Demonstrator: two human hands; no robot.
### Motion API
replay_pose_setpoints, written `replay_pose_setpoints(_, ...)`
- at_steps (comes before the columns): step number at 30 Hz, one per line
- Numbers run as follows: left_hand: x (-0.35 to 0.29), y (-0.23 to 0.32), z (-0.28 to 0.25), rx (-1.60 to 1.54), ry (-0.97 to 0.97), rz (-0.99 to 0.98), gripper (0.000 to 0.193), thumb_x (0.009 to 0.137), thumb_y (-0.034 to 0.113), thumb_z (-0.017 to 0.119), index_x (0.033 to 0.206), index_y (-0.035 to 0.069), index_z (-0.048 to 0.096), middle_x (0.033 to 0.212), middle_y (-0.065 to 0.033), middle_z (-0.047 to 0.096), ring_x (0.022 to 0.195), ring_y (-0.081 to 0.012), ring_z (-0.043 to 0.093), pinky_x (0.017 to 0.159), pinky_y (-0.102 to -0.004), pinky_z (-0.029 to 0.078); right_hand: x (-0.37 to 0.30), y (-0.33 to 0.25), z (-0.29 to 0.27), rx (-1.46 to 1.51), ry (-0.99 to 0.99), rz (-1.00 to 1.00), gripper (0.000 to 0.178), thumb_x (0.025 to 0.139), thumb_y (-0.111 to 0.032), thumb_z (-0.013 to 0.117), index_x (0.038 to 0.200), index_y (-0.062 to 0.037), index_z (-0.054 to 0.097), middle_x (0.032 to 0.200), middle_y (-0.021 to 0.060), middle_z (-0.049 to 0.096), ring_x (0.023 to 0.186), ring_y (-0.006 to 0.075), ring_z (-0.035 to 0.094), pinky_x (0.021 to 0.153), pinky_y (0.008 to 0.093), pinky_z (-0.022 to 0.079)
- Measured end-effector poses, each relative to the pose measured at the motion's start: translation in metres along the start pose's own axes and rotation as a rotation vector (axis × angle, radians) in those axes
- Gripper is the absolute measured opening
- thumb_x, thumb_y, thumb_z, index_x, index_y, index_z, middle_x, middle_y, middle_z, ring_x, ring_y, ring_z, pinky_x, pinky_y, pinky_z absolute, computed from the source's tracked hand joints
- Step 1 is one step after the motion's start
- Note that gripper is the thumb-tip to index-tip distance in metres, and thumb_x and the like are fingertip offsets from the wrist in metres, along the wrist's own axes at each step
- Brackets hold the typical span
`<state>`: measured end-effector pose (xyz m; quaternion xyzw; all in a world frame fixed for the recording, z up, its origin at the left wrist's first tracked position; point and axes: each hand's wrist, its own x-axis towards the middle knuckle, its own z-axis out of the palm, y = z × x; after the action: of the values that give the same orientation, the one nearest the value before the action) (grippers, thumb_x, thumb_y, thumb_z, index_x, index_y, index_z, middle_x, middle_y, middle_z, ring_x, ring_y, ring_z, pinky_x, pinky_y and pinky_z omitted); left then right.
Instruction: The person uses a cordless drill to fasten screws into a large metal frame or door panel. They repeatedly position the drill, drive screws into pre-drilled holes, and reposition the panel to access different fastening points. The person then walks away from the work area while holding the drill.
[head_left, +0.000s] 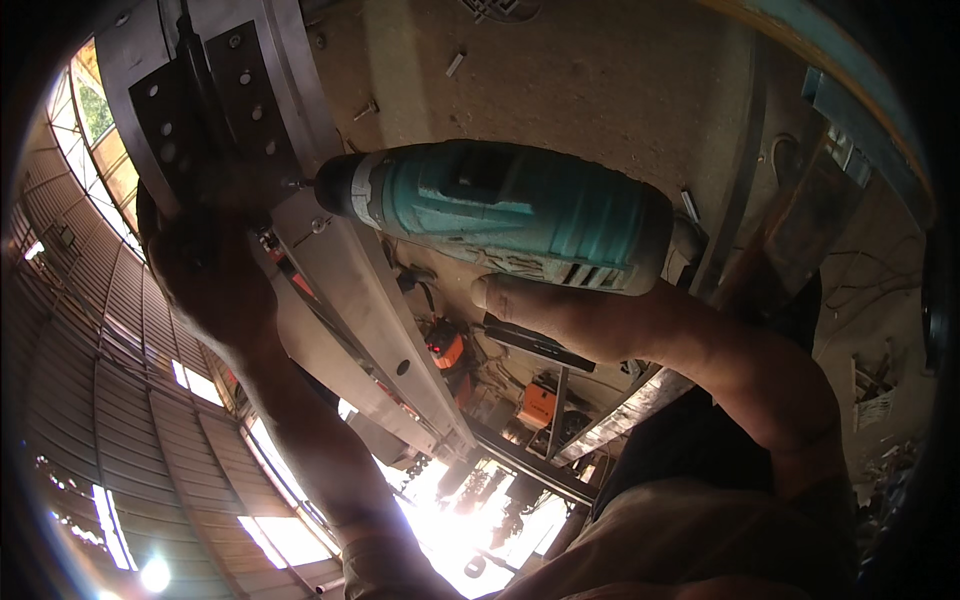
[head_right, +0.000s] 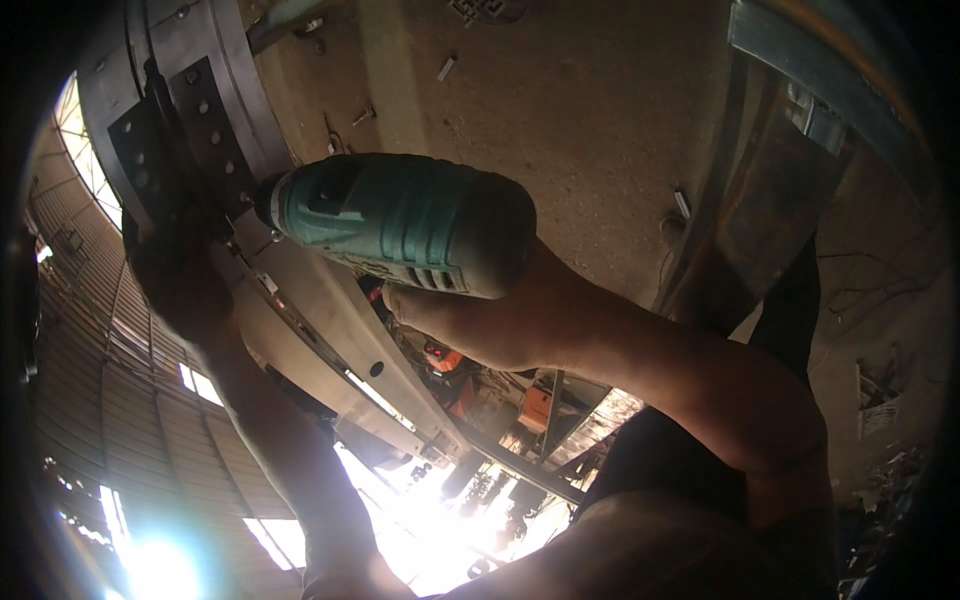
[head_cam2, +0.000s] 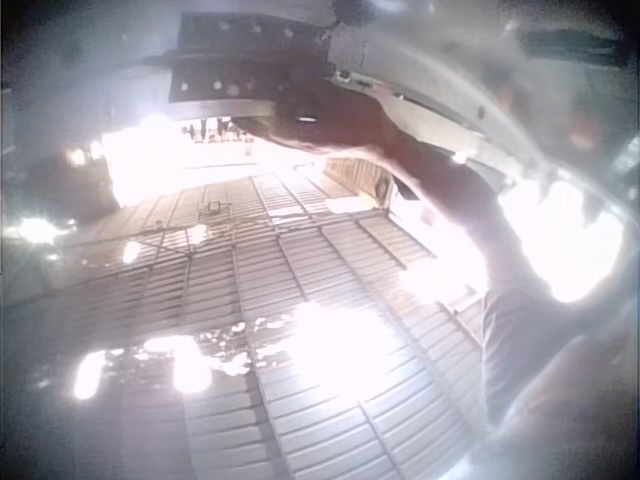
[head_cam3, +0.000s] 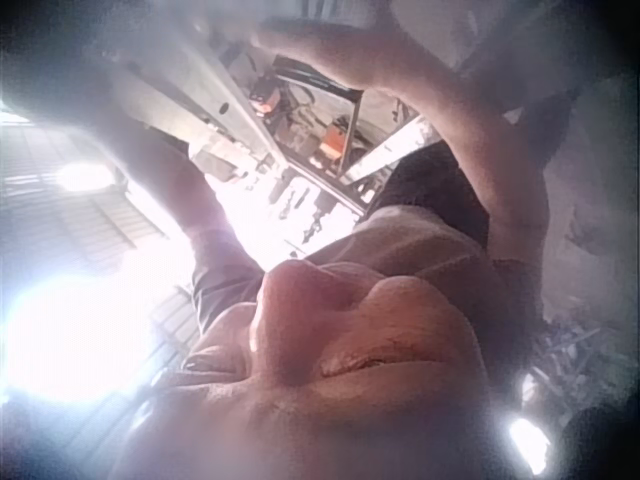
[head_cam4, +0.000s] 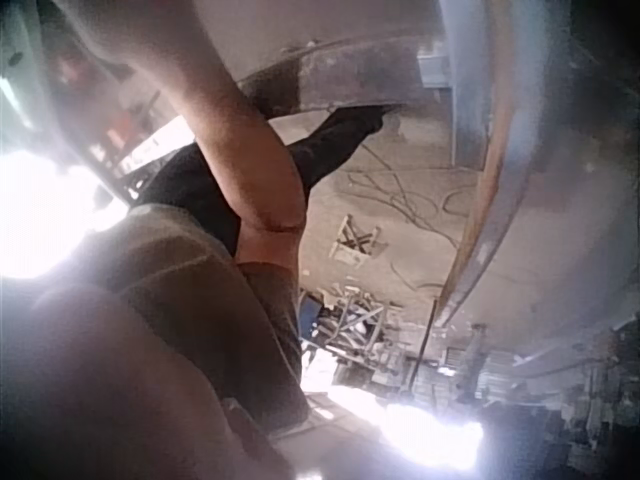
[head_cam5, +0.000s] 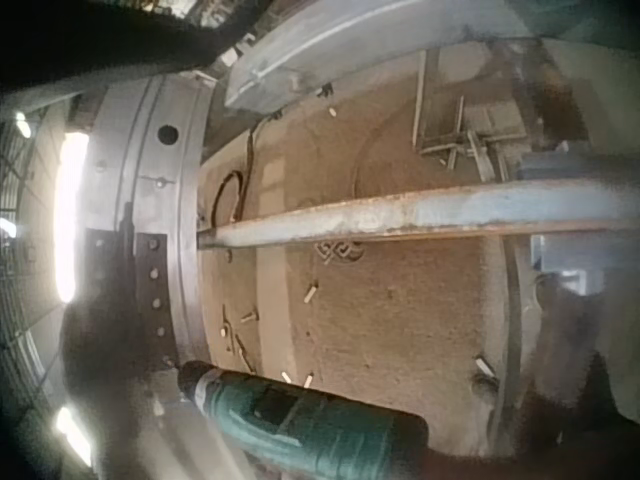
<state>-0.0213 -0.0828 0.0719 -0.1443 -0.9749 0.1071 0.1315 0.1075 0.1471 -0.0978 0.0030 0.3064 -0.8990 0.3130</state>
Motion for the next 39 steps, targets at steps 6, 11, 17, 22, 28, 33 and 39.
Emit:
replay_pose_setpoints(6, 0.0, 0.003, -0.003, -0.011, -0.027, -0.032, 0.067, 0.091, 0.02, 0.078, 0.148, 0.002, 0.048, 0.132, -0.0186, 0.06, 0.117, -0.0308, 0.065, 0.095, -0.0419, 0.059, -0.001, 0.009, 0.001, -0.139, 0.022, -0.23, 0.03, 0.096, -0.012, 0.071, 0.122, -0.0041, 0.06, 0.104, 0.0104, 0.071, 0.093, 0.0177, 0.072, 0.08, 0.035, 0.062)
replay_pose_setpoints(11, 0.001, 0.0, -0.003, 0.005, -0.046, 0.033, 0.062, 0.091, 0.017, 0.078, 0.144, 0.001, 0.05, 0.139, -0.0205, 0.057, 0.122, -0.0318, 0.062, 0.097, -0.0414, 0.059, -0.001, 0.016, 0.001, -0.112, 0.007, -0.239, 0.029, 0.095, -0.01, 0.07, 0.122, -0.0034, 0.06, 0.101, 0.0105, 0.072, 0.089, 0.0173, 0.072, 0.079, 0.0343, 0.062)
replay_pose_setpoints(17, 0.0, 0.002, -0.002, -0.107, -0.05, -0.065, 0.053, 0.093, 0.013, 0.076, 0.138, -0.003, 0.054, 0.144, -0.0212, 0.054, 0.129, -0.0326, 0.057, 0.103, -0.0425, 0.055, 0.004, 0.023, 0.005, -0.107, 0.017, -0.333, 0.032, 0.094, -0.007, 0.071, 0.125, -0.0044, 0.061, 0.103, 0.0121, 0.072, 0.092, 0.0186, 0.074, 0.082, 0.035, 0.063)
replay_pose_setpoints(22, 0.0, 0.001, -0.001, -0.019, -0.003, 0.067, 0.046, 0.096, 0.02, 0.072, 0.137, 0.002, 0.06, 0.133, -0.0181, 0.063, 0.123, -0.0309, 0.061, 0.102, -0.0413, 0.053, 0.005, 0.024, 0.002, -0.331, 0.058, -0.578, 0.037, 0.089, -0.005, 0.075, 0.124, -0.0053, 0.064, 0.108, 0.0132, 0.072, 0.097, 0.0243, 0.075, 0.089, 0.0379, 0.062)
replay_pose_setpoints(28, 0.003, 0.002, -0.004, 0.06, -0.056, 0.09, 0.054, 0.094, 0.012, 0.074, 0.141, -0.005, 0.053, 0.144, -0.0218, 0.054, 0.131, -0.0347, 0.056, 0.106, -0.0432, 0.052, 0.009, 0.028, 0.006, -0.53, 0.018, -0.446, 0.055, 0.075, -0.006, 0.085, 0.126, -0.0049, 0.064, 0.112, 0.0144, 0.072, 0.096, 0.0266, 0.075, 0.091, 0.0382, 0.061)
replay_pose_setpoints(33, 0.002, 0.004, -0.004, 0.001, -0.033, 0.066, 0.052, 0.094, 0.012, 0.074, 0.139, -0.005, 0.054, 0.144, -0.0221, 0.054, 0.133, -0.0359, 0.055, 0.107, -0.0456, 0.051, 0.002, 0.03, 0.006, -0.02, -0.011, -0.324, 0.059, 0.073, -0.007, 0.087, 0.127, -0.0029, 0.064, 0.111, 0.014, 0.072, 0.095, 0.0245, 0.075, 0.089, 0.0358, 0.061)
replay_pose_setpoints(39, -0.003, 0.0, 0.0, -0.172, 0.0, -0.023, 0.051, 0.094, 0.012, 0.074, 0.138, -0.005, 0.055, 0.144, -0.0225, 0.054, 0.132, -0.0361, 0.055, 0.106, -0.0446, 0.052, -0.001, 0.032, 0.01, -0.061, -0.021, -0.313, 0.057, 0.077, -0.003, 0.084, 0.13, -0.0011, 0.063, 0.11, 0.0113, 0.073, 0.094, 0.0185, 0.073, 0.085, 0.0329, 0.061)
